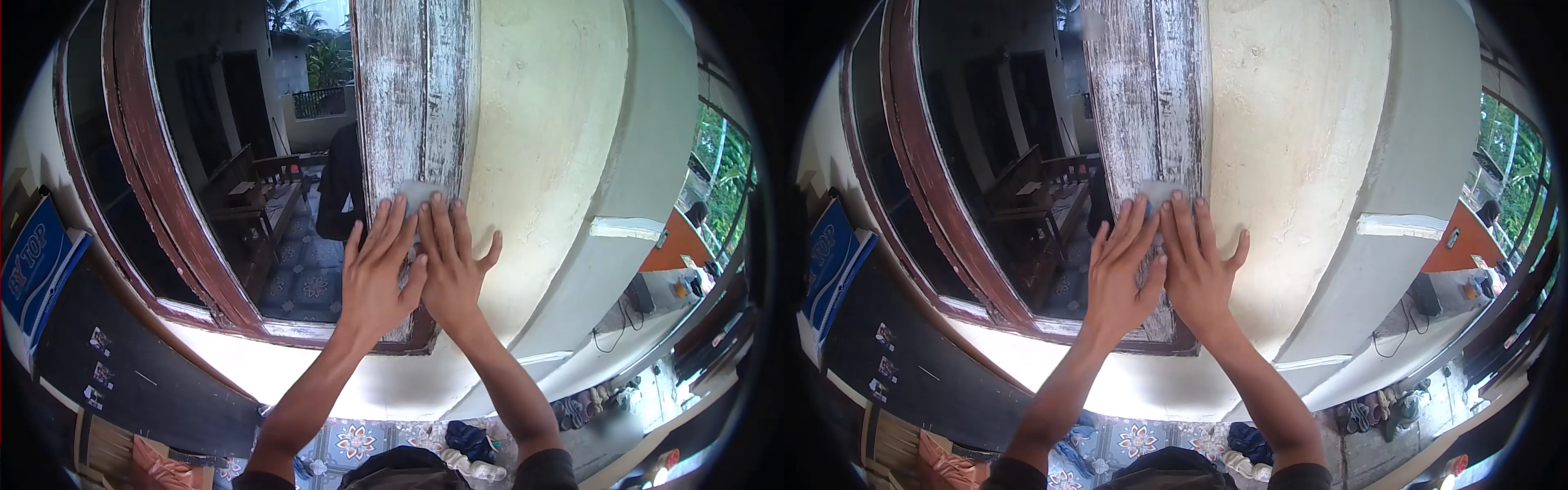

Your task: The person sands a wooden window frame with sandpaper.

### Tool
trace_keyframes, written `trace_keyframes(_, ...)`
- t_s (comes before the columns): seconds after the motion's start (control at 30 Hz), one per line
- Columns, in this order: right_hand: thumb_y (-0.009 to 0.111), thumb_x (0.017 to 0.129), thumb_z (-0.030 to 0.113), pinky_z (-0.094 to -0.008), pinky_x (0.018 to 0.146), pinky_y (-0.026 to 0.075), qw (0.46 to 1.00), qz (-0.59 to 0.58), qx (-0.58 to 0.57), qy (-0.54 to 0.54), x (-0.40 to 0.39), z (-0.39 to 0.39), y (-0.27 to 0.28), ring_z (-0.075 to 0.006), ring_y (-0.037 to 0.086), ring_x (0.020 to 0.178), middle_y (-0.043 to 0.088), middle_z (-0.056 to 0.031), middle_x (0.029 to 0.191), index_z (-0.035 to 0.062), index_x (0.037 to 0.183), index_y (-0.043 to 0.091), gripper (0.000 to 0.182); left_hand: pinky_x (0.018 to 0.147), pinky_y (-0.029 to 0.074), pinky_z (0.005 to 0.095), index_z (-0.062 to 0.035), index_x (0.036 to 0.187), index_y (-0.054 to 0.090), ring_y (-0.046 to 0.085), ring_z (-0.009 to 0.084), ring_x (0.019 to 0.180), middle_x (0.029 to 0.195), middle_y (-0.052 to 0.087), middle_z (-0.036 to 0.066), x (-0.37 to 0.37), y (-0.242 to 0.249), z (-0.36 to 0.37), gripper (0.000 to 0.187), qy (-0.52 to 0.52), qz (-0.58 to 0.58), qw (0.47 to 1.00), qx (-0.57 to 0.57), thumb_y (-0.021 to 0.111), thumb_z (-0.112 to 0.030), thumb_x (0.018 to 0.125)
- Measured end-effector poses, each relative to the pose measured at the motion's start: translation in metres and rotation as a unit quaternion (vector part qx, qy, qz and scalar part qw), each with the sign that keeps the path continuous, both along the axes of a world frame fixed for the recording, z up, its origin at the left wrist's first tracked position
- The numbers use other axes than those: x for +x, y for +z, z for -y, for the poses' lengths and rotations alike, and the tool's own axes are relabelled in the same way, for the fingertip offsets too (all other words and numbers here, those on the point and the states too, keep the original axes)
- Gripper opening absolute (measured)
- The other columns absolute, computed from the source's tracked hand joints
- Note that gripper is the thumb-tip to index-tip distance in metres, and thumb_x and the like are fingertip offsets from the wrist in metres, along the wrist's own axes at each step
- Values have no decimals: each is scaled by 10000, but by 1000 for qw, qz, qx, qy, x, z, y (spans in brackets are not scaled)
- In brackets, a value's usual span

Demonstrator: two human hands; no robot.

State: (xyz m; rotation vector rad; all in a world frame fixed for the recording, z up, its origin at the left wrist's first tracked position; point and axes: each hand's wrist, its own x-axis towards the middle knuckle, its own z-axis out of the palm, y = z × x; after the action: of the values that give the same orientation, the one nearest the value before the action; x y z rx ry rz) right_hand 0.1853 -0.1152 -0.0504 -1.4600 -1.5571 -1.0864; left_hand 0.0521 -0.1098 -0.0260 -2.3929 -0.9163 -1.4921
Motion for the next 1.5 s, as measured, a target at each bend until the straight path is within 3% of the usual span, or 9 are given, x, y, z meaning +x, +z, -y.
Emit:
trace_keyframes(0.07,525,918,223,-614,1122,-10,999,-40,2,37,1,-3,-39,-185,411,1374,470,-26,1467,150,1378,555,467,975,473,416,-28,1270,609,622,316,1170,1228,645,210,-7,-47,-12,408,-73,117,990,33,638,-102,869)
trace_keyframes(0.33,682,854,202,-519,1114,190,976,-132,13,175,0,26,-40,-206,523,1237,577,-61,1291,132,1249,645,403,686,507,256,-9,955,716,645,112,797,912,726,49,13,-44,8,189,-135,392,890,-192,688,80,791)
trace_keyframes(0.4,677,892,166,-375,1008,384,730,-502,-65,459,3,49,-54,-174,572,1142,625,-93,1205,58,1206,651,333,705,485,296,-28,851,731,651,157,778,885,725,38,-4,-42,16,167,-57,192,965,168,727,85,729)
trace_keyframes(0.53,663,923,130,-287,880,473,421,-666,-81,610,4,100,-68,-150,604,1041,657,-105,1104,-19,1178,637,297,741,452,312,-142,749,774,627,157,829,900,733,-12,-21,-79,40,237,-91,167,957,222,761,41,600)
trace_keyframes(0.73,619,941,30,-291,855,531,474,-700,-201,495,-4,123,-98,-174,670,902,672,-121,1065,-60,1231,572,307,805,498,327,-73,886,761,615,204,915,963,704,43,-21,-133,68,270,-129,203,968,68,743,104,683)
trace_keyframes(0.83,587,950,0,-298,863,537,491,-663,-201,528,-3,122,-94,-189,679,885,667,-132,1066,-50,1256,549,313,840,511,314,67,1310,521,635,176,967,1003,701,111,-8,-115,79,500,-264,478,816,-189,699,46,843)
trace_keyframes(1.0,567,949,-27,-316,886,529,638,-552,-238,482,-2,111,-74,-176,666,981,677,-124,1097,9,1386,477,448,811,535,263,33,1176,643,683,127,911,1006,729,99,-37,-98,56,324,-279,284,833,-384,720,2,863)
trace_keyframes(1.23,594,678,-125,-377,888,555,952,-83,1,294,17,71,75,-334,655,1080,721,-106,1057,67,980,745,388,734,552,302,-43,810,748,706,232,833,857,715,82,-49,56,-4,192,-243,61,957,143,784,86,673)
trace_keyframes(1.5,696,663,16,-360,920,422,965,103,202,134,24,-8,142,-238,588,1091,670,7,1178,197,1031,768,416,852,505,368,-57,863,765,637,240,1034,1039,707,42,-37,125,-63,215,-93,37,939,330,782,38,670)
